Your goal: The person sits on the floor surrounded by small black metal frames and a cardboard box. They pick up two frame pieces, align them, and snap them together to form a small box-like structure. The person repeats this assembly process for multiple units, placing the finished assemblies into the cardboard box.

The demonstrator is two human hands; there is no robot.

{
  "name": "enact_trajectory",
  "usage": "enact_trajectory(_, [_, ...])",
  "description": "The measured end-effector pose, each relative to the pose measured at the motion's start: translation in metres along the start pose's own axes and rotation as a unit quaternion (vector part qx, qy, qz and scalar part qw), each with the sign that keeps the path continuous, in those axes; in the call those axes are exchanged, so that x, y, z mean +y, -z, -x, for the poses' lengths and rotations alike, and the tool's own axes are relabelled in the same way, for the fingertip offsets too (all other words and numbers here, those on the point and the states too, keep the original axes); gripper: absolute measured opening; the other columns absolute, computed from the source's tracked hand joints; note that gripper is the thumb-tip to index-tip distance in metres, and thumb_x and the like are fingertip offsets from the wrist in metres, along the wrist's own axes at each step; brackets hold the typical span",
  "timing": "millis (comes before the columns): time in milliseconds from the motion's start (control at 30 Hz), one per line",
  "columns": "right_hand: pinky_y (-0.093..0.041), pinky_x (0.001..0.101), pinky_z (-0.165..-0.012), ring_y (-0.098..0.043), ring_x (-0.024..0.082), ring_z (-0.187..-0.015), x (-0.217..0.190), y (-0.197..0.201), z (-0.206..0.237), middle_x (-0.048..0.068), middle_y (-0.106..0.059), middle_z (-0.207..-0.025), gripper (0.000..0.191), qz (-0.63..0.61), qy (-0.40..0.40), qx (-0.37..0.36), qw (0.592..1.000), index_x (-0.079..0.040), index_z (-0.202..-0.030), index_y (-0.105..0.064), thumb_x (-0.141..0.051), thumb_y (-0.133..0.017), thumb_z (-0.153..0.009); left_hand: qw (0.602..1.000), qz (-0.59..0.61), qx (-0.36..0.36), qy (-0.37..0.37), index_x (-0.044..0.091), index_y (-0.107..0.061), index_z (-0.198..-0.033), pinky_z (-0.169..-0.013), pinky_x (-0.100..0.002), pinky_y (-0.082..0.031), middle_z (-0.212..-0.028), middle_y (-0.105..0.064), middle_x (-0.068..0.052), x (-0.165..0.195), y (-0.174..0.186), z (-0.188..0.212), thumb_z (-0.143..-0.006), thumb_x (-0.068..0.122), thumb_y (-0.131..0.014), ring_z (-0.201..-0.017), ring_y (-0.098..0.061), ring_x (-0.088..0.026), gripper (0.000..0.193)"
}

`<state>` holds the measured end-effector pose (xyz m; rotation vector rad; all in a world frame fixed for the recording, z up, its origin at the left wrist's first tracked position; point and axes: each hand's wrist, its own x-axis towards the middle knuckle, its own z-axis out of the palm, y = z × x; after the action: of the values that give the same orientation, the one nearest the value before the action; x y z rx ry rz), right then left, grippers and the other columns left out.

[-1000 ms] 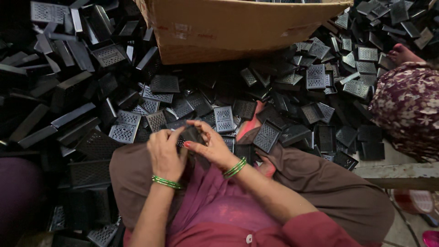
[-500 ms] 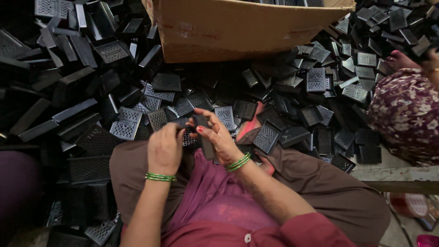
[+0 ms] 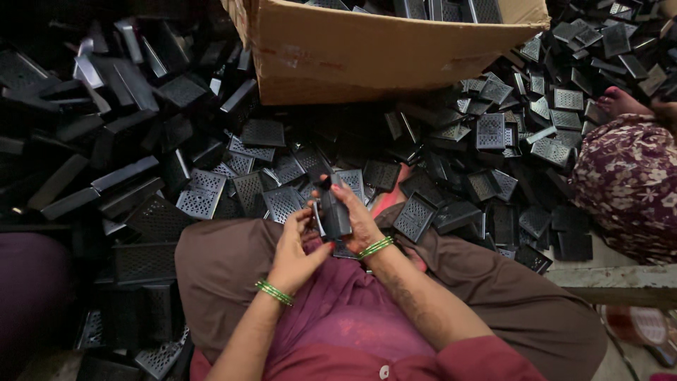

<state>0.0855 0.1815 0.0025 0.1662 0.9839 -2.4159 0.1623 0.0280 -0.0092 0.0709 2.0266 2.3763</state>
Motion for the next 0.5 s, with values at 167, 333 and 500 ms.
enact_trajectory(167, [-0.057, 0.0409, -0.096, -0.068, 0.029, -0.114, -0.009, -0.003, 0.004, 0.018, -0.067, -0.124, 0.049, -0.068, -0.017, -0.051, 0.996, -0.008, -0.142, -0.053, -0.037, -0.061, -0.103, 0.998, -0.035, 0.048, 0.012, 0.003, -0.050, -0.129, -0.093, -0.030, -0.054, -0.124, -0.067, -0.010, 0.005, 0.001, -0.007, -0.073, 0.002, -0.088, -0.107, -0.064, -0.016, 0.068])
enact_trajectory(333, [-0.052, 0.0408, -0.102, -0.063, 0.028, -0.124, -0.026, -0.021, 0.012, 0.016, -0.062, -0.134, 0.054, 0.021, -0.016, -0.090, 0.996, -0.009, -0.147, -0.049, -0.035, -0.061, -0.100, 0.973, 0.205, 0.049, 0.092, 0.002, -0.053, -0.134, -0.096, -0.029, -0.054, -0.121, -0.068, -0.009, 0.009, 0.013, -0.010, -0.080, 0.000, -0.079, -0.108, -0.067, -0.014, 0.060])
enact_trajectory(500, [-0.045, 0.0352, -0.112, -0.055, 0.021, -0.130, -0.014, -0.039, 0.022, 0.013, -0.053, -0.145, 0.062, 0.323, 0.116, -0.080, 0.936, -0.008, -0.155, -0.041, -0.027, -0.063, -0.100, 0.961, 0.265, 0.051, 0.059, -0.002, -0.058, -0.141, -0.100, -0.029, -0.051, -0.125, -0.066, -0.007, 0.010, 0.018, -0.014, -0.088, 0.001, -0.076, -0.112, -0.063, -0.014, 0.056])
